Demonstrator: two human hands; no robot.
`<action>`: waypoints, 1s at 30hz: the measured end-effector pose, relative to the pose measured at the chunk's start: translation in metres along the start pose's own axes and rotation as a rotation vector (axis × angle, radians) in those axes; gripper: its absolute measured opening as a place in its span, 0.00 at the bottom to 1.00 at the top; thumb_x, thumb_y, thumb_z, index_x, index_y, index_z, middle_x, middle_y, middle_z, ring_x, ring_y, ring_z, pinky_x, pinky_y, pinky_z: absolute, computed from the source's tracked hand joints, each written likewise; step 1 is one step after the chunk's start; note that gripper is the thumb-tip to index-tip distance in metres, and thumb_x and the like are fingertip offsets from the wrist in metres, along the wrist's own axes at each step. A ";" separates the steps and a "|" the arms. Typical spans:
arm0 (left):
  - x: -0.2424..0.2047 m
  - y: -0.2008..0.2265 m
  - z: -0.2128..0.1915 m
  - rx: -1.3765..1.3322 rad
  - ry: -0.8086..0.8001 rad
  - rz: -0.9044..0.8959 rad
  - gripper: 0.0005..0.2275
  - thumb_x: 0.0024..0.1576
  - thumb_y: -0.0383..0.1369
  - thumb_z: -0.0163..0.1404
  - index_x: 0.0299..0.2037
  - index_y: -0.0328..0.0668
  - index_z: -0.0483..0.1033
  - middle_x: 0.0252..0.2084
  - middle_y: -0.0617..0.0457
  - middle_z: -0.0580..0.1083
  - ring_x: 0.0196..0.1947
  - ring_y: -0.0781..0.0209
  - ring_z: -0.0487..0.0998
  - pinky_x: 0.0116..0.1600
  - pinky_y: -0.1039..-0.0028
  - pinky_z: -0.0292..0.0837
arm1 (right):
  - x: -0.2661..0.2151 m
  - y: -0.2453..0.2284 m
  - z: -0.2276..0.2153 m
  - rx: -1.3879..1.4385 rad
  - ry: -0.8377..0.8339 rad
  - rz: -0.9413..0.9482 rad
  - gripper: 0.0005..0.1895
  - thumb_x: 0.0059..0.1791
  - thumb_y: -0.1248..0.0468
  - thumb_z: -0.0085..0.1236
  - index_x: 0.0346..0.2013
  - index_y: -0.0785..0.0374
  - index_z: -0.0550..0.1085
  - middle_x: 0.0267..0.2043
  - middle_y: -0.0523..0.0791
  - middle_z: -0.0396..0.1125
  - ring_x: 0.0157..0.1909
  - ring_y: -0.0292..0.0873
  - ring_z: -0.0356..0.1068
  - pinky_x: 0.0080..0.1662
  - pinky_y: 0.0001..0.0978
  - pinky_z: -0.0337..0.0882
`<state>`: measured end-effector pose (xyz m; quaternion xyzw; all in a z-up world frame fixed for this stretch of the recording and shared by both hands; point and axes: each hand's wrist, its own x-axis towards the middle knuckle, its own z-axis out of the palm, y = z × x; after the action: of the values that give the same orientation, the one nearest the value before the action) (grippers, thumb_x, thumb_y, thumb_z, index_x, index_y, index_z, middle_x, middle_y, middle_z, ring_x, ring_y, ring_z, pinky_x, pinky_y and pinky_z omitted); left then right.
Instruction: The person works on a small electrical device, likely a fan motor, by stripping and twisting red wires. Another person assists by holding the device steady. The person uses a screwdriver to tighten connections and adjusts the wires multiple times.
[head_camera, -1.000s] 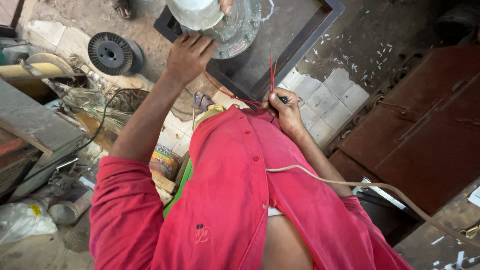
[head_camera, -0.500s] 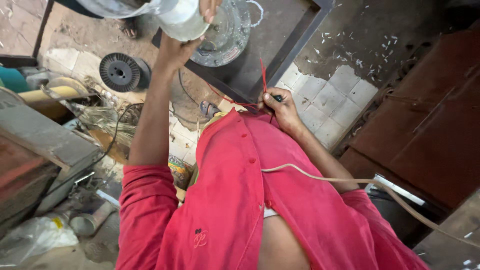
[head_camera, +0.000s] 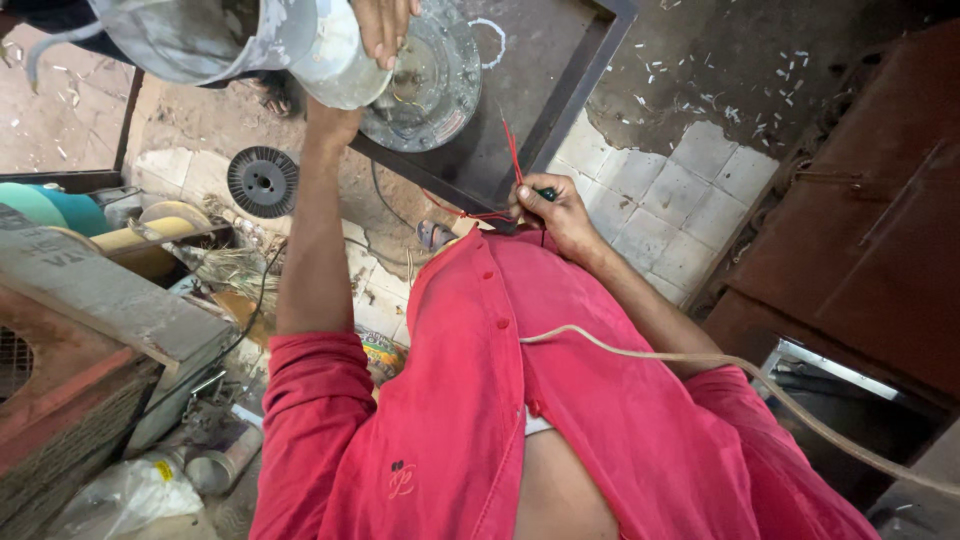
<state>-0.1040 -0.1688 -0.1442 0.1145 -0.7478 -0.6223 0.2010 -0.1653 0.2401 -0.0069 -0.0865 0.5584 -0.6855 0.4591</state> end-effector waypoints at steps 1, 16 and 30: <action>-0.001 -0.004 0.001 0.046 0.015 -0.010 0.19 0.66 0.37 0.57 0.62 0.33 0.71 0.60 0.48 0.75 0.60 0.59 0.75 0.66 0.66 0.70 | 0.000 0.000 0.001 0.002 0.003 0.003 0.10 0.58 0.61 0.53 0.39 0.64 0.78 0.30 0.41 0.73 0.29 0.30 0.67 0.30 0.22 0.62; -0.063 0.119 0.059 -0.054 0.267 -0.406 0.13 0.55 0.23 0.57 0.49 0.32 0.75 0.40 0.51 0.78 0.36 0.65 0.79 0.40 0.75 0.78 | 0.002 -0.007 -0.006 -0.040 -0.009 0.054 0.10 0.57 0.63 0.53 0.38 0.66 0.77 0.29 0.42 0.73 0.27 0.31 0.67 0.29 0.23 0.61; -0.088 0.145 0.200 -0.239 0.262 -0.514 0.09 0.59 0.26 0.57 0.47 0.32 0.78 0.43 0.52 0.77 0.44 0.66 0.75 0.51 0.75 0.70 | 0.014 -0.020 -0.038 -0.054 -0.200 0.111 0.07 0.56 0.67 0.55 0.39 0.69 0.77 0.35 0.43 0.74 0.38 0.35 0.73 0.43 0.27 0.74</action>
<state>-0.1030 0.0741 -0.0455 0.3546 -0.5836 -0.7162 0.1440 -0.2082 0.2547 -0.0090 -0.1356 0.5322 -0.6316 0.5472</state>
